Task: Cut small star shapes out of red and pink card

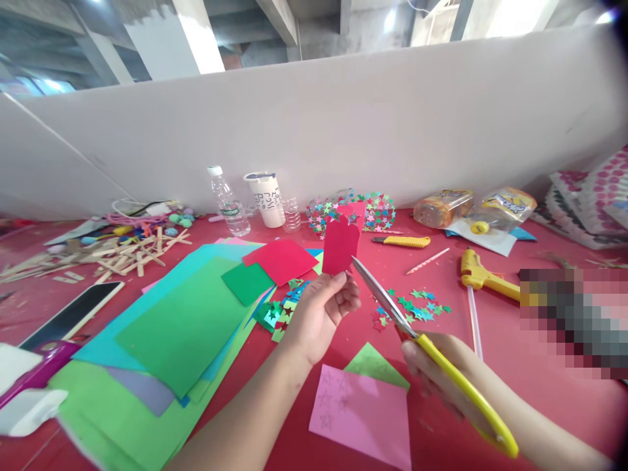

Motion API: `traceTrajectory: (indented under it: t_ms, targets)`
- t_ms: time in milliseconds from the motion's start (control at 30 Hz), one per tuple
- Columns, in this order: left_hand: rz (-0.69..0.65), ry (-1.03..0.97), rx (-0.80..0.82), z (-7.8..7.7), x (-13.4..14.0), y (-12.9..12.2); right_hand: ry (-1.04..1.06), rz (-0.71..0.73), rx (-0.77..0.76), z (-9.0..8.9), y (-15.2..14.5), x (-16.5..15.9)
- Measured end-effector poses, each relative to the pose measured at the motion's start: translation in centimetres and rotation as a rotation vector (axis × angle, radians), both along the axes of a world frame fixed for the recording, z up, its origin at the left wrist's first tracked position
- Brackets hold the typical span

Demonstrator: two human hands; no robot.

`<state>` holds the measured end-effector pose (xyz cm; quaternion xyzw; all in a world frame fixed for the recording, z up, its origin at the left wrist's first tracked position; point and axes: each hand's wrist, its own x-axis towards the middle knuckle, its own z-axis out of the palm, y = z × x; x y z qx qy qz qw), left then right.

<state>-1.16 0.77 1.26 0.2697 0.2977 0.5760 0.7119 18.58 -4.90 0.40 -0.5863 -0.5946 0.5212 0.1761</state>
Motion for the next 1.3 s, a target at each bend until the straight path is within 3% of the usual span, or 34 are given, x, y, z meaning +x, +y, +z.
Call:
traceTrajectory:
  t_ms: [267,467,867,1300]
  targets:
    - [0.229,0.221,0.16,-0.3,0.0,0.0,0.023,0.041,0.01,-0.5,-0.1,0.1]
    - [0.309,0.35,0.218,-0.4,-0.3,0.1,0.05,0.144,0.011,-0.8,0.0,0.7]
    - [0.29,0.45,0.277,-0.2,-0.3,-0.2,0.037,0.229,0.08,-0.4,-0.1,1.0]
    - [0.262,0.419,0.297,0.0,-0.3,-0.3,0.081,0.26,0.074,0.6,-0.4,0.9]
